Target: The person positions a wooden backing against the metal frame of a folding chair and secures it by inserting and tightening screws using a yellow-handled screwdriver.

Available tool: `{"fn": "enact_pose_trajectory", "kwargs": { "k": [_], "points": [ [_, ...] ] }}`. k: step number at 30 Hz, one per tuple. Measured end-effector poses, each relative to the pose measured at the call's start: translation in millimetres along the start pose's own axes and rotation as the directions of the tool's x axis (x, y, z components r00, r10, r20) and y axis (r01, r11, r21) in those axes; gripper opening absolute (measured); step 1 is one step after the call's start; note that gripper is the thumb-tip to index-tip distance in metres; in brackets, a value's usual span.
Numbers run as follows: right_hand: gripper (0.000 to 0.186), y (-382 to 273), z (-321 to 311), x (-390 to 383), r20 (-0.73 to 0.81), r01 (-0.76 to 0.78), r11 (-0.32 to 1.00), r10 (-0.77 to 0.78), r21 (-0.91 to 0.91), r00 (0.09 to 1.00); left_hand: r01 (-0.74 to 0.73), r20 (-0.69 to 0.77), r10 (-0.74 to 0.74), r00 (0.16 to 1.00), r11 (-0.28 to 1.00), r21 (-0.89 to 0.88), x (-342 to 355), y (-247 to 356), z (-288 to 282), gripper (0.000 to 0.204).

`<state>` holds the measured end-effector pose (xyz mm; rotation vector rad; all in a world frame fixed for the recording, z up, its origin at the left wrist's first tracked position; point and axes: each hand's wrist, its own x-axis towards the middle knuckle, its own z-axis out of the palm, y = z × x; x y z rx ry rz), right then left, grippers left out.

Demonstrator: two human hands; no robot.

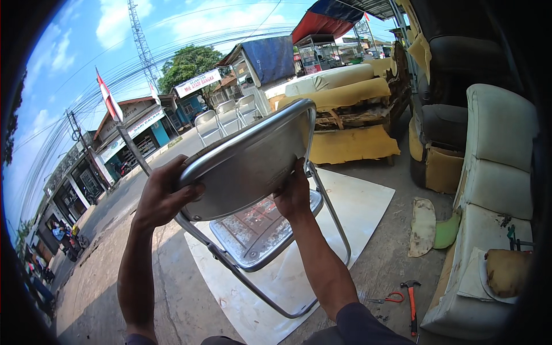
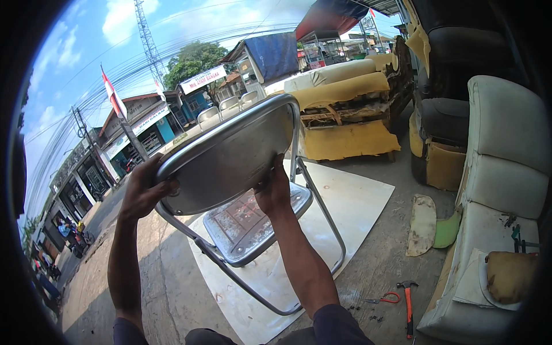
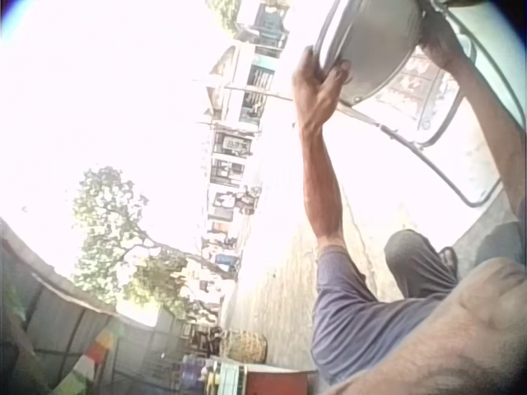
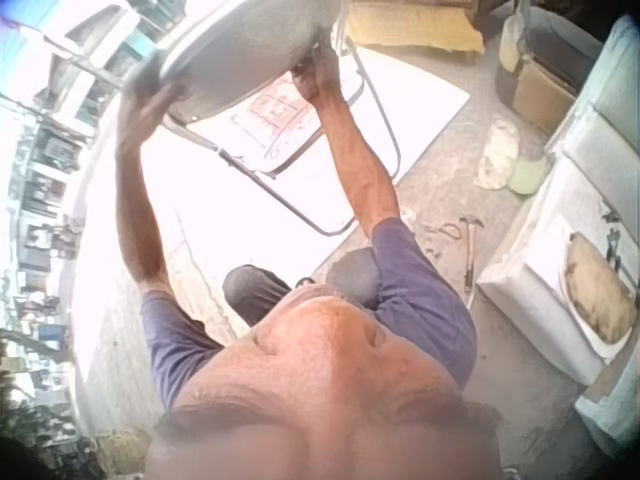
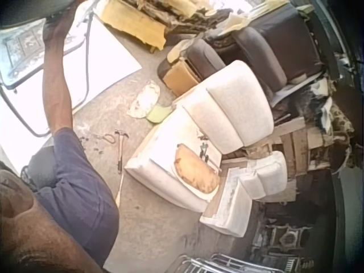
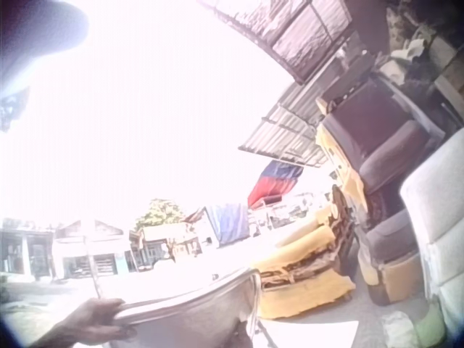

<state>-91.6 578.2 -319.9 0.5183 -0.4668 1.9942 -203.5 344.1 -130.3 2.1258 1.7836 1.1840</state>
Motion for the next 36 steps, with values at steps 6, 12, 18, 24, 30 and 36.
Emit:
{"fn": "enact_pose_trajectory", "kwargs": {
  "k": [6,12,18,24,30,36],
  "points": [
    [0.057,-0.2,-6.6,1.0,-0.052,0.001,1.0,-0.002,-0.022,0.999,0.001,0.022,0.0,1.0,1.0,-0.012,-0.4,2.6,-0.2,0.037],
    [0.058,-1.3,-0.7,-1.0,-0.057,0.022,0.999,-0.024,-0.031,0.998,0.001,-0.048,-0.004,0.999,0.998,-0.071,-2.2,-1.3,5.0,0.044],
    [0.051,-1.1,10.6,-2.2,-0.085,0.036,0.998,-0.031,0.048,0.996,0.008,-0.029,-0.009,1.0,0.999,-0.036,-1.8,-6.1,1.2,0.046],
    [0.042,-8.8,6.2,6.8,-0.071,-0.05,0.979,0.066,0.199,0.995,0.008,-0.017,-0.009,1.0,0.999,-0.049,2.4,-9.3,3.4,0.027],
    [0.039,-9.7,17.8,6.0,-0.142,-0.057,0.991,0.074,0.12,0.987,-0.009,-0.046,0.007,0.999,0.998,-0.056,0.6,-13.6,5.2,0.031],
    [0.04,-17.1,15.2,2.0,-0.146,0.012,1.0,-0.013,-0.012,0.989,0.047,0.015,-0.047,0.999,0.997,-0.054,-12.2,-31.1,-3.7,0.044]
  ]
}}
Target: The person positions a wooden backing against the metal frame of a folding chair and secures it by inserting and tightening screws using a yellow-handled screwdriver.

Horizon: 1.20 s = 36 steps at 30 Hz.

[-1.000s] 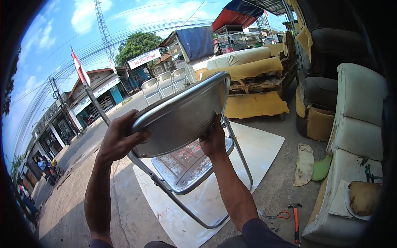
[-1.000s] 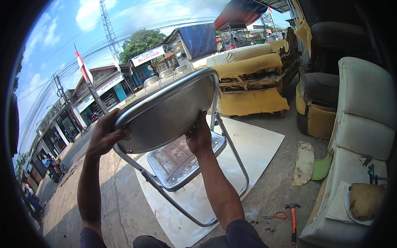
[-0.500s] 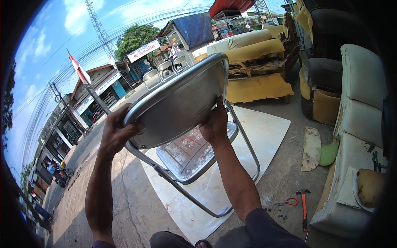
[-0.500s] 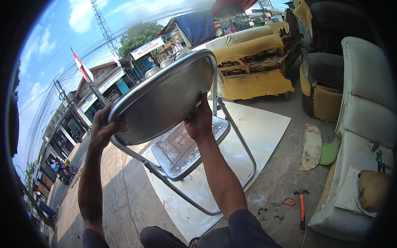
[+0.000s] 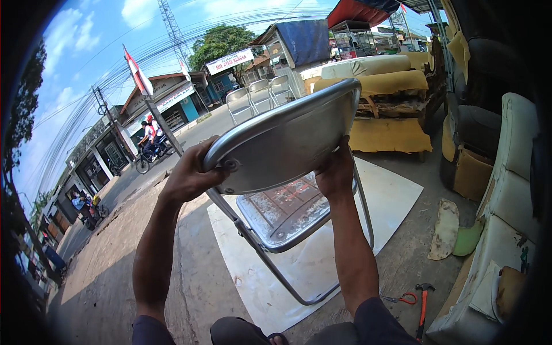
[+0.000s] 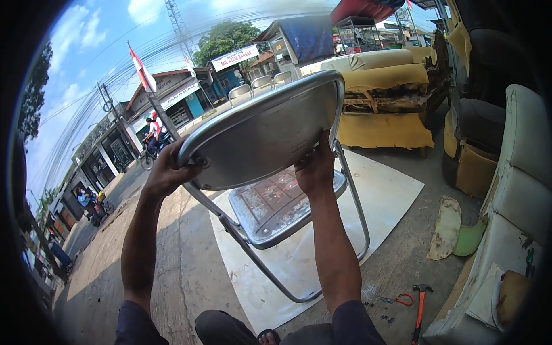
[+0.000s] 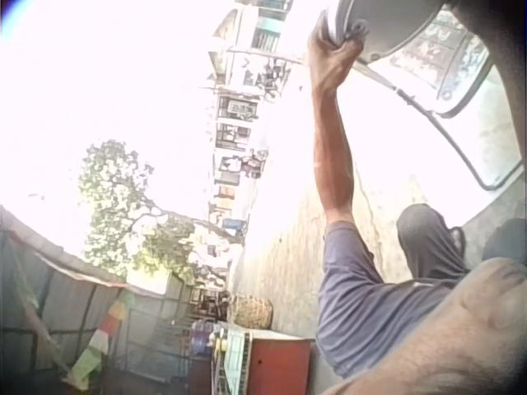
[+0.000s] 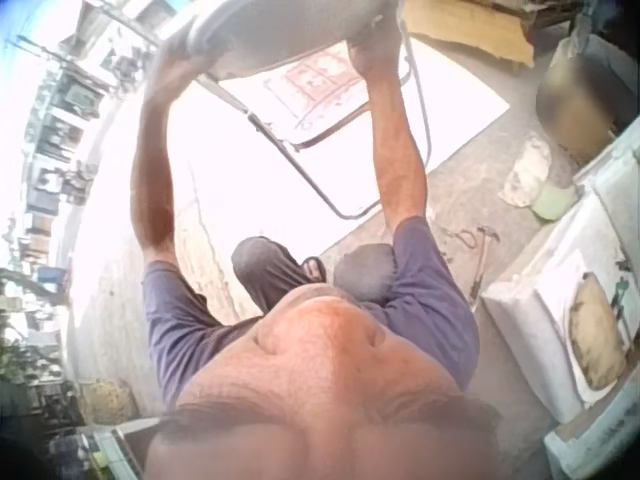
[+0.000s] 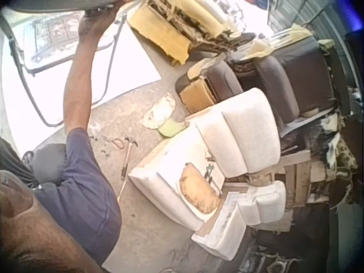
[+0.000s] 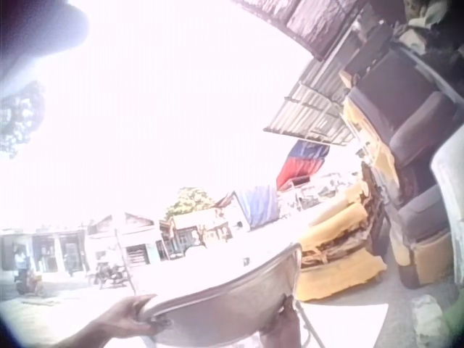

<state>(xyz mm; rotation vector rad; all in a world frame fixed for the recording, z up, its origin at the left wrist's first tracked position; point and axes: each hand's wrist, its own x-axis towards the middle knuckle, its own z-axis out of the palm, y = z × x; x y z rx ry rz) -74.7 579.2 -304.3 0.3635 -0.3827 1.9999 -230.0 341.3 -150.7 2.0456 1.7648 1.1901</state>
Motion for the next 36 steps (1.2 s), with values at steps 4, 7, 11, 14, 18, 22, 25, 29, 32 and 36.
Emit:
{"fn": "enact_pose_trajectory", "kwargs": {
  "k": [4,7,11,14,18,22,25,29,32,36],
  "points": [
    [0.04,5.5,-3.9,-0.2,0.026,-0.022,1.0,0.021,0.001,0.999,-0.018,-0.162,0.021,0.987,1.0,0.016,-18.4,-11.2,5.5,0.04],
    [0.044,-1.8,-31.6,12.0,0.124,-0.001,0.999,0.006,-0.045,0.992,0.057,-0.211,-0.044,0.977,0.997,0.053,-12.5,3.6,20.7,0.043],
    [0.047,-4.8,-35.8,13.1,0.203,-0.02,0.999,0.024,-0.026,0.979,0.143,-0.191,-0.129,0.973,0.988,0.056,-21.4,7.5,18.3,0.038],
    [0.047,-3.6,-36.1,13.1,0.249,-0.053,0.999,0.051,0.001,0.967,-0.061,-0.28,0.003,0.96,0.978,-0.2,-25.9,-27.3,26.1,0.035],
    [0.048,-3.0,-34.7,10.8,0.274,-0.067,0.998,0.064,0.0,0.96,-0.038,-0.283,-0.055,0.958,0.949,-0.314,-25.0,-32.5,28.0,0.039],
    [0.049,-4.0,-34.8,10.7,0.392,-0.12,0.992,0.095,0.039,0.915,-0.064,-0.276,-0.036,0.961,0.937,-0.344,-22.4,-34.6,30.1,0.039],
    [0.05,-8.5,-31.9,11.2,0.336,-0.105,0.994,0.097,0.006,0.937,-0.089,-0.273,-0.011,0.962,0.932,-0.352,-23.5,-34.7,28.4,0.037],
    [0.05,-0.5,-2.1,-10.6,-0.021,-0.084,0.993,0.082,-0.088,0.996,-0.056,-0.255,-0.036,0.966,0.937,-0.345,-26.6,-37.2,26.2,0.036],
    [0.042,1.0,-4.7,-28.3,-0.223,-0.149,0.969,0.103,-0.198,0.969,-0.071,-0.26,-0.017,0.965,0.943,-0.326,-26.7,-40.0,25.9,0.034],
    [0.026,-24.2,-67.6,-66.5,-0.212,-0.12,0.82,-0.001,-0.56,0.977,-0.058,-0.258,-0.035,0.966,0.938,-0.342,-21.7,-38.6,30.9,0.032]
  ]
}}
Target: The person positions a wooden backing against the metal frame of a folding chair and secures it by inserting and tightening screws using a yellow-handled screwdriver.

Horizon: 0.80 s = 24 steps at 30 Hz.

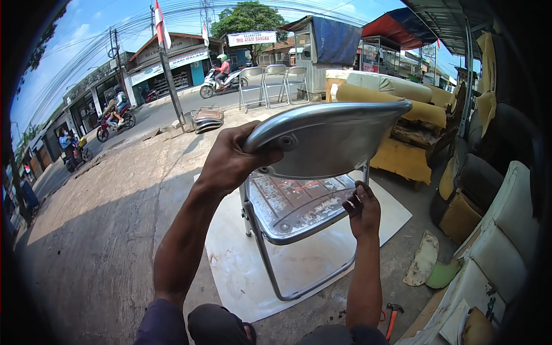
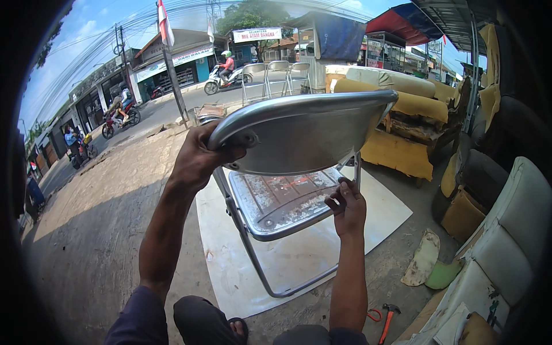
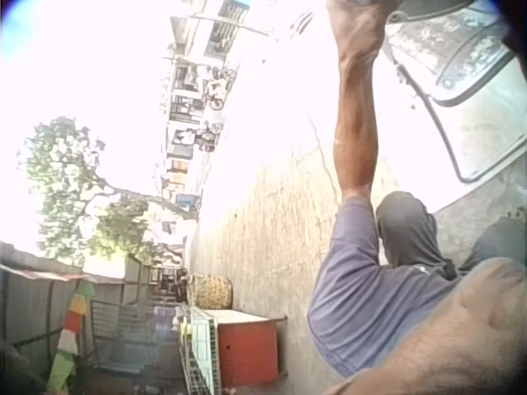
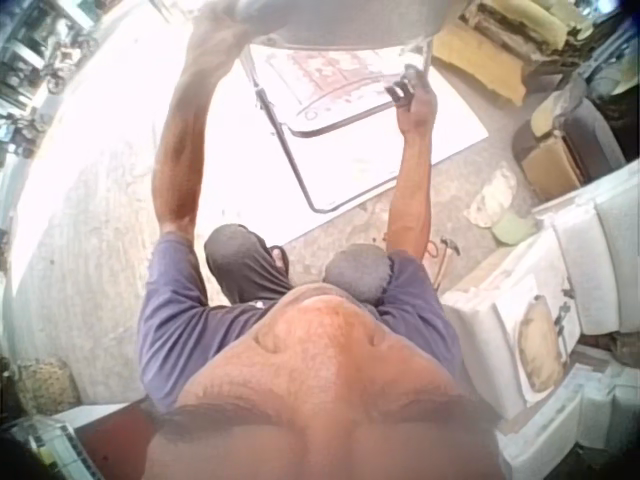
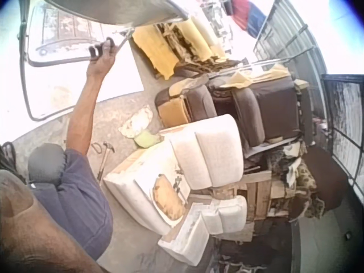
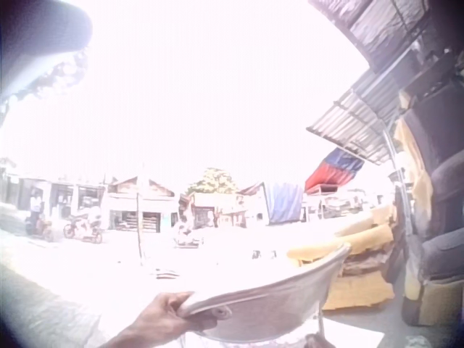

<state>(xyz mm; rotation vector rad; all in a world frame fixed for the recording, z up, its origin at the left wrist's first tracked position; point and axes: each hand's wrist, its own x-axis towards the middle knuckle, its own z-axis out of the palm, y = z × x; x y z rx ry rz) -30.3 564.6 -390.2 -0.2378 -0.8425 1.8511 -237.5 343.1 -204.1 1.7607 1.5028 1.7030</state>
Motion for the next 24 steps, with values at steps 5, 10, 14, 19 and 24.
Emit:
{"fn": "enact_pose_trajectory", "kwargs": {
  "k": [5,10,14,19,24],
  "points": [
    [0.018,-36.9,17.1,-42.4,-0.027,0.266,0.919,-0.285,-0.29,0.958,-0.042,-0.025,0.043,0.999,0.997,0.061,-1.3,7.1,0.1,0.03],
    [0.02,-86.6,73.7,-55.5,0.002,0.573,0.749,-0.607,-0.333,0.795,0.003,-0.024,-0.001,1.0,0.998,0.064,-13.5,33.9,19.2,0.027],
    [0.024,-92.7,97.5,-57.5,-0.113,0.517,0.762,-0.597,-0.391,0.794,-0.066,-0.011,0.068,0.998,0.989,0.133,-23.1,46.0,35.4,0.036],
    [0.028,-105.8,114.5,-68.6,-0.179,0.412,0.843,-0.491,-0.347,0.853,-0.149,0.007,0.152,0.988,0.955,0.255,-33.3,95.3,60.7,0.046],
    [0.028,-76.7,112.6,-77.4,-0.208,0.361,0.914,-0.396,-0.185,0.895,-0.256,0.013,0.27,0.963,0.895,0.365,-34.3,75.6,63.8,0.052]
  ]
}}
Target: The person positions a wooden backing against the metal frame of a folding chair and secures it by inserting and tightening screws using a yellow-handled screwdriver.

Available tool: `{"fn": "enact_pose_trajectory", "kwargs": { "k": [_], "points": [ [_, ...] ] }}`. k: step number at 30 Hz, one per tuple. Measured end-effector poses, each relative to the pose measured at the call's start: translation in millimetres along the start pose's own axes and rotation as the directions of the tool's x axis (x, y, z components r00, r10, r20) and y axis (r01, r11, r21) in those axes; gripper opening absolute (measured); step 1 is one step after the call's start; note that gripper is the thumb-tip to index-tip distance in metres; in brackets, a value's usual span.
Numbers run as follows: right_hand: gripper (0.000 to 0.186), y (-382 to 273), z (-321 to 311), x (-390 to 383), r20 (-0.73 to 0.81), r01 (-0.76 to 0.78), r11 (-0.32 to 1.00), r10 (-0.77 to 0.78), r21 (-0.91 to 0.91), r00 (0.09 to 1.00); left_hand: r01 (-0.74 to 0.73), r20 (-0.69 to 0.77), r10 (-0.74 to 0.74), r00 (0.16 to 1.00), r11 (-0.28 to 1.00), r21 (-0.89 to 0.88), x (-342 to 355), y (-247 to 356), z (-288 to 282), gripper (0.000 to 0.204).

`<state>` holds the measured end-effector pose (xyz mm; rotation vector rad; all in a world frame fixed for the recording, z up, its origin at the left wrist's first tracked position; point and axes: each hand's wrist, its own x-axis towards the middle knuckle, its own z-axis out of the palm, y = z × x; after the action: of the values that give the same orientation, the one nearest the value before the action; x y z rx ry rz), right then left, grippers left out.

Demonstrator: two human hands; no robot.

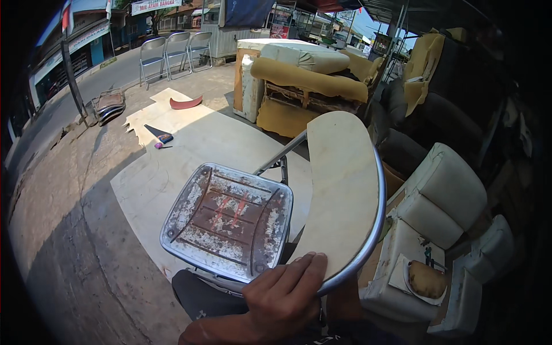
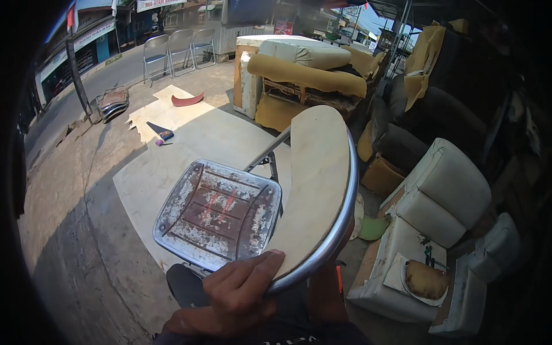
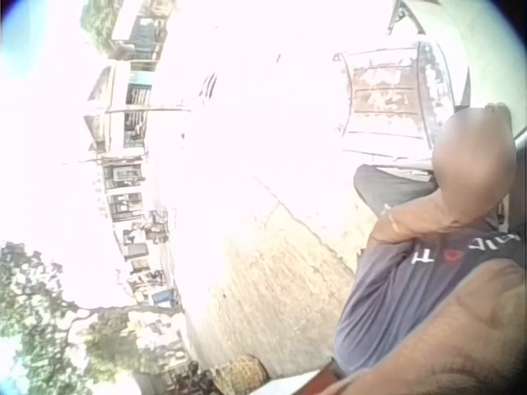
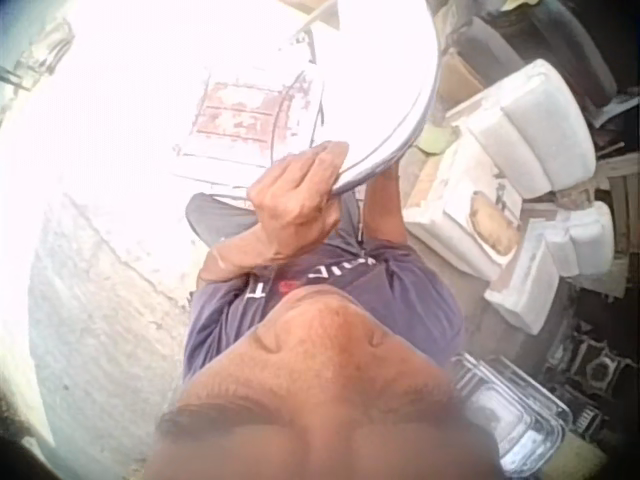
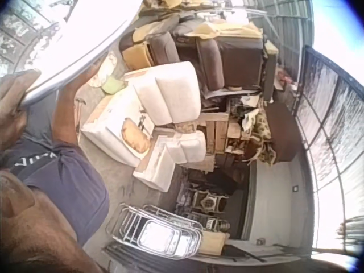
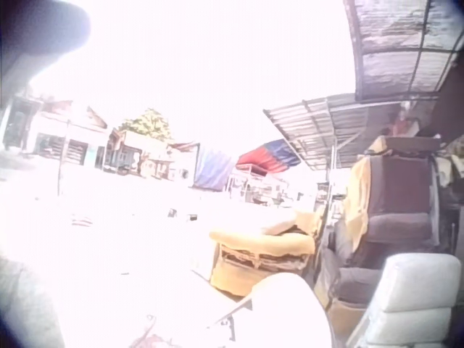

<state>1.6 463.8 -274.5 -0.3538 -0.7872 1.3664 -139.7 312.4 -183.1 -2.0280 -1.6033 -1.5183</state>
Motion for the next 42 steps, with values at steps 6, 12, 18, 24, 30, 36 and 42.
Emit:
{"fn": "enact_pose_trajectory", "kwargs": {
  "k": [6,12,18,24,30,36,42],
  "points": [
    [0.027,-20.2,4.3,-13.2,-0.061,0.09,0.989,-0.098,-0.121,0.993,-0.024,0.019,0.026,0.999,0.993,-0.115,3.3,-5.0,-1.1,0.051],
    [0.022,-18.0,27.7,-11.7,-0.055,0.241,0.831,-0.308,-0.501,0.95,-0.029,-0.034,0.025,0.999,0.99,-0.139,2.8,-30.5,2.9,0.044],
    [0.019,-28.3,35.1,-51.7,0.109,0.291,0.745,-0.285,-0.6,0.952,-0.063,-0.087,0.048,0.995,0.982,-0.178,9.6,-53.8,2.3,0.039],
    [0.025,-50.6,57.0,-53.6,0.289,0.53,0.585,-0.458,-0.614,0.841,-0.027,-0.071,0.013,0.997,0.978,-0.206,-2.1,-46.9,-5.7,0.041],
    [0.031,-92.9,117.8,-33.1,0.896,0.929,0.008,-0.261,-0.369,0.359,-0.034,-0.036,0.027,0.999,0.98,-0.194,-10.0,-46.0,-11.4,0.04],
    [0.019,-75.6,133.3,-12.6,0.907,0.946,0.062,-0.271,-0.318,0.323,0.022,0.166,0.016,0.986,0.975,-0.222,-2.8,-47.3,-30.8,0.036],
    [0.03,-73.6,137.6,-8.2,0.911,0.963,0.072,-0.312,-0.261,0.27,0.294,0.438,0.097,0.894,0.61,-0.735,-14.8,-108.2,-49.3,0.075]
  ]
}}
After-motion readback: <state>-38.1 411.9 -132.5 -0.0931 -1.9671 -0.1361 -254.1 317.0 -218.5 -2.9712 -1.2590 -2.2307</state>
